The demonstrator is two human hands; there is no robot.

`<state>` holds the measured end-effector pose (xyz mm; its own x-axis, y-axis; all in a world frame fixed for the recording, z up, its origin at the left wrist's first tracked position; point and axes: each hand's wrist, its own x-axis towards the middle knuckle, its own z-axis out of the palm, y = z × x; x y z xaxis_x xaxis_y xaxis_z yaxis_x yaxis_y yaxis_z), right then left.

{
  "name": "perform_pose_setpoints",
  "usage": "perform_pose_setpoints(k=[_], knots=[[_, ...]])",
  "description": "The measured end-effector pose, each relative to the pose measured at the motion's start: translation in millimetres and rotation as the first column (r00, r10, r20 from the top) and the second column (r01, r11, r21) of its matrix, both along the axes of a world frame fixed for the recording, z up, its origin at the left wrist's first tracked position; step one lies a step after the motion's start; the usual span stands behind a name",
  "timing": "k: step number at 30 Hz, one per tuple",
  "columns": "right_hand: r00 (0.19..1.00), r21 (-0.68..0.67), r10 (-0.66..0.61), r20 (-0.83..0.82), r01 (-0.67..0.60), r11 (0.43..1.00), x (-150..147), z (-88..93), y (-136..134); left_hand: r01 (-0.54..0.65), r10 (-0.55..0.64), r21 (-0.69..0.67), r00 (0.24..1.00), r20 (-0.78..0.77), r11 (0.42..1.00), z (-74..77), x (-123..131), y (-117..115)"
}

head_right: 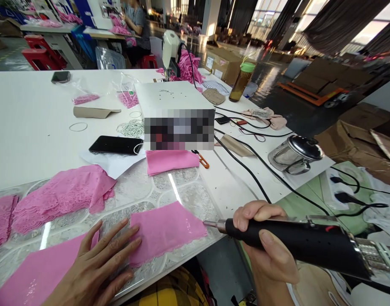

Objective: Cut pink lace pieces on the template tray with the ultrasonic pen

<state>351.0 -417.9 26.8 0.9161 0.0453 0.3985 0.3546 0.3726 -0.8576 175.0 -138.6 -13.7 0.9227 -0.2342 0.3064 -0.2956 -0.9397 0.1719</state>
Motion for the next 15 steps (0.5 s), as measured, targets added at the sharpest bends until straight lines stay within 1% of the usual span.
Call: perform_pose_setpoints(k=[3, 5, 7, 9, 10, 12, 13, 15], knots=[[1.0, -0.004, 0.014, -0.01, -0.014, 1.0, 0, -0.2, 0, 0.002, -0.002, -0.005, 1.0, 0.005, 1.0, -0.7, 0, 1], [1.0, 0.0, -0.002, -0.023, 0.002, 1.0, 0, 1.0, 0, 0.007, -0.008, 0.004, 1.0, 0.015, 1.0, 0.3, 0, 3], [0.997, 0.014, -0.065, -0.034, 0.065, 0.998, 3, 2.0, -2, 0.041, -0.042, 0.048, 0.999, 0.02, 0.998, 4.4, -1, 5], [0.986, 0.051, -0.162, -0.026, 0.163, 0.985, 9, 0.7, -3, 0.085, -0.088, 0.093, 0.995, 0.038, 0.992, 12.1, -2, 5], [0.977, 0.077, -0.213, -0.027, 0.215, 0.974, 14, -1.2, -3, 0.094, -0.099, 0.095, 0.994, 0.05, 0.991, 17.0, -1, 2], [0.955, 0.125, -0.294, -0.033, 0.296, 0.947, 24, -7.4, -2, 0.088, -0.09, 0.038, 0.994, 0.059, 0.995, 27.1, 3, -9], [0.945, 0.146, -0.324, -0.032, 0.326, 0.934, 28, -11.2, 0, 0.078, -0.078, -0.008, 0.996, 0.038, 0.997, 31.5, 8, -18], [0.93, 0.177, -0.368, -0.025, 0.366, 0.913, 35, -19.2, 4, 0.111, -0.114, -0.062, 0.992, -0.044, 0.992, 37.2, 22, -41]])
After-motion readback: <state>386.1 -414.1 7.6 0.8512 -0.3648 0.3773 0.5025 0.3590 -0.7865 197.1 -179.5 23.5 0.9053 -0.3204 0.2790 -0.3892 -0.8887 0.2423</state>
